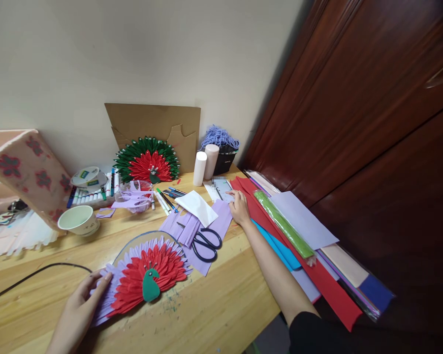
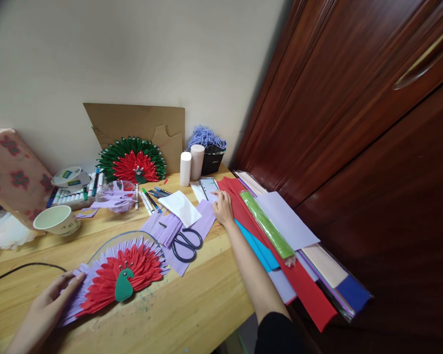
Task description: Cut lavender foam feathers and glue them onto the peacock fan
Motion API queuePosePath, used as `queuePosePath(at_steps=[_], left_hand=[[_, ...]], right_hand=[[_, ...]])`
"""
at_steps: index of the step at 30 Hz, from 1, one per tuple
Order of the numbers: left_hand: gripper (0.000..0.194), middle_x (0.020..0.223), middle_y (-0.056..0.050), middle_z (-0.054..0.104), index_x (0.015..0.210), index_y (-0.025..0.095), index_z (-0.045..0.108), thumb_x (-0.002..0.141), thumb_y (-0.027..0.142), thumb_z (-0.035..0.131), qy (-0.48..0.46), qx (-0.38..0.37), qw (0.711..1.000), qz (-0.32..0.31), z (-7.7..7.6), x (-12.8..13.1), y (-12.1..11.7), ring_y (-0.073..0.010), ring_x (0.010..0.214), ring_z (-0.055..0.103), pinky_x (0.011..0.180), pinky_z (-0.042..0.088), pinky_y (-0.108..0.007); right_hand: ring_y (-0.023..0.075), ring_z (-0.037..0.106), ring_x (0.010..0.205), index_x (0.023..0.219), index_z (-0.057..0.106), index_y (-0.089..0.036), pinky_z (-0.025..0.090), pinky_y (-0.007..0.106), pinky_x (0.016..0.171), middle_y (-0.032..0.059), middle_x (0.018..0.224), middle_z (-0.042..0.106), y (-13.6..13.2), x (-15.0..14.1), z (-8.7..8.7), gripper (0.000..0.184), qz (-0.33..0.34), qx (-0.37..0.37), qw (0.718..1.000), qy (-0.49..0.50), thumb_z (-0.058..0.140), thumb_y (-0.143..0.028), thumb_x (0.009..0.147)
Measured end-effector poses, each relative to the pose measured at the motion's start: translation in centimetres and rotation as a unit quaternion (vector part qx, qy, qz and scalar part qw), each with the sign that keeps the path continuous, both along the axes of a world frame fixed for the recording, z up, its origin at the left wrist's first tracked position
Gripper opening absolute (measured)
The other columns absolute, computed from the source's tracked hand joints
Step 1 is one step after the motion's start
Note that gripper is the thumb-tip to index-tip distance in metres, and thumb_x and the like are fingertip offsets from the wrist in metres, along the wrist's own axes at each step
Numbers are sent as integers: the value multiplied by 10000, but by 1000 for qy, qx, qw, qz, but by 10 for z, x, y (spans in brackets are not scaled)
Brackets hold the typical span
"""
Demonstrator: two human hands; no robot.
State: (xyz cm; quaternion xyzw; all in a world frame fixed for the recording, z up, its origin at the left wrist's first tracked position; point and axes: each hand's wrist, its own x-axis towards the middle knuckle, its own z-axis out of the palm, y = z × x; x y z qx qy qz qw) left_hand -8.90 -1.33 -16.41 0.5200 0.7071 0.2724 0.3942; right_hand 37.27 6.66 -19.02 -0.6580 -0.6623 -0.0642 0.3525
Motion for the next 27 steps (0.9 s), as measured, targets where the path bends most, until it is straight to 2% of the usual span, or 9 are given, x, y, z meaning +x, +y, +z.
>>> queuePosePath(at_steps=[6, 10, 13, 16, 19, 22, 24, 27], left_hand=[[538, 1000, -60, 650, 912, 192, 604, 576, 608, 549, 3, -6, 1000, 4, 2, 3, 1, -273, 956, 581, 848, 440, -333], [553, 1020, -62, 643, 924, 190, 595, 574, 615, 540, -1, -10, 1000, 7, 2, 2, 0, -268, 967, 577, 853, 439, -325], [573, 1033, -69, 636, 930, 185, 590, 558, 618, 539, 2, -22, 1000, 9, 3, 3, 0, -275, 1000, 561, 874, 429, -328], [591, 1045, -80, 629, 927, 177, 588, 535, 615, 538, -1, -29, 999, 19, 7, 6, 1, -281, 1024, 551, 903, 413, -335], [592, 1049, -94, 625, 902, 168, 593, 506, 605, 539, -2, -29, 999, 29, 14, 10, 0, -292, 1042, 541, 931, 394, -348], [586, 1046, -100, 625, 880, 167, 596, 484, 595, 542, -3, -31, 999, 37, 19, 14, 0, -302, 1059, 530, 951, 379, -357], [590, 1048, -104, 625, 880, 165, 595, 477, 593, 544, -6, -32, 999, 41, 20, 15, -1, -303, 1059, 531, 955, 378, -361], [585, 1053, -112, 625, 879, 163, 594, 482, 590, 548, -13, -27, 999, 42, 18, 13, 0, -306, 1060, 532, 960, 375, -373]], right_hand=[[235, 361, 1195, 1220, 427, -170, 200, 476, 1076, 72, 1211, 525, 2, -2, -4, 472, 45, -30, 998, -30, 397, -134, 750], [230, 355, 1207, 1232, 410, -183, 188, 488, 1083, 53, 1220, 524, 3, -2, -6, 466, 51, -36, 997, -38, 401, -154, 768], [236, 366, 1195, 1211, 422, -171, 203, 477, 1074, 69, 1218, 516, 4, -2, -6, 444, 26, -24, 999, -32, 403, -152, 769], [252, 384, 1166, 1166, 445, -151, 260, 459, 1029, 105, 1189, 520, 3, 0, -5, 388, -26, 0, 1000, -13, 393, -154, 782], [272, 427, 1089, 1098, 462, -149, 329, 449, 935, 119, 1108, 569, 2, 3, -4, 310, -89, 24, 996, 12, 363, -148, 805], [284, 460, 1009, 1014, 479, -155, 336, 454, 878, 115, 1014, 616, 1, 6, -4, 247, -132, 38, 990, 28, 337, -132, 814], [275, 471, 993, 983, 486, -163, 328, 448, 883, 109, 1000, 624, 1, 6, -4, 230, -137, 40, 989, 29, 334, -126, 814], [253, 456, 1055, 1006, 491, -177, 295, 431, 948, 85, 1050, 619, 3, 4, -5, 244, -108, 31, 994, 16, 363, -126, 804]])
